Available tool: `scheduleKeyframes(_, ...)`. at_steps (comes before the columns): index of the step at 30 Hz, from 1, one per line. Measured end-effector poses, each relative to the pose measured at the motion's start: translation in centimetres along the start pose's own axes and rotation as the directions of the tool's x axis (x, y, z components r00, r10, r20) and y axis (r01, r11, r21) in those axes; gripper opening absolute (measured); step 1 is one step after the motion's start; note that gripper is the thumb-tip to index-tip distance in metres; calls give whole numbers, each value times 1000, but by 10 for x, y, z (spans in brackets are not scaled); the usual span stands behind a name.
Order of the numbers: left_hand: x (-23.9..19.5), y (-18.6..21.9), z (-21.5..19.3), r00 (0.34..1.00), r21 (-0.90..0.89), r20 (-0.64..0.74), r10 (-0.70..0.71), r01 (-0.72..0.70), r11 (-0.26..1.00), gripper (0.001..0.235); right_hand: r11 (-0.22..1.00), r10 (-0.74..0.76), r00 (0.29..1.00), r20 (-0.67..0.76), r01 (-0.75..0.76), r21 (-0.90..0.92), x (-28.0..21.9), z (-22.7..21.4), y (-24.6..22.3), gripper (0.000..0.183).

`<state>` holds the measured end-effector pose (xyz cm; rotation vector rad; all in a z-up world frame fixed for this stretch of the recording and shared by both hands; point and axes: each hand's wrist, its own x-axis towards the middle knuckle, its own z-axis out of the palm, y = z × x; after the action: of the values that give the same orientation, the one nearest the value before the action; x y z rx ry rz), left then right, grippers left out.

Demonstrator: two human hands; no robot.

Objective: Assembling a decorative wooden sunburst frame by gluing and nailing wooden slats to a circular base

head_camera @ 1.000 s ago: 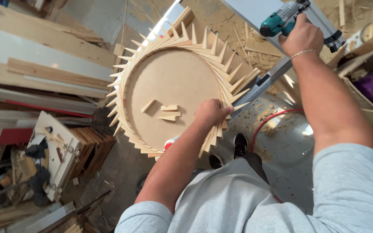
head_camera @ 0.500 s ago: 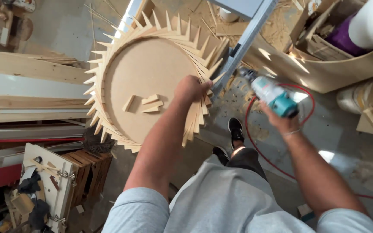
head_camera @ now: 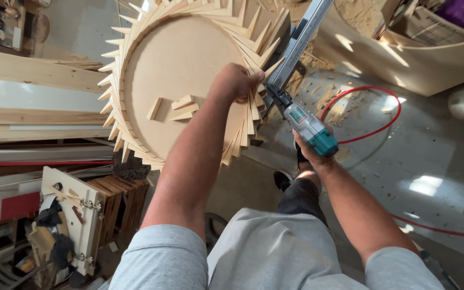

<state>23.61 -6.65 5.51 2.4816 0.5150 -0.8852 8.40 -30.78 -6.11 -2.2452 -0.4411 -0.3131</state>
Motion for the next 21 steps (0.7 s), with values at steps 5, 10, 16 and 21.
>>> scheduleKeyframes(5,-7,2,-3,999,-97,38,11,-7,995,44,996,-3,998,-68,10,93,-5,15,9,17)
scheduleKeyframes(10,-7,2,-4,999,-89,45,26,-22,996,45,987,-3,990,-144,26,162,-2,23,11,19)
scheduleKeyframes(16,-10,3,-5,999,-110,49,22,-16,994,45,968,-22,973,-231,78,237,4,16,-2,22)
scheduleKeyframes(21,-10,4,-7,998,-108,65,14,-6,994,40,991,-38,983,-180,60,117,6,10,-7,25)
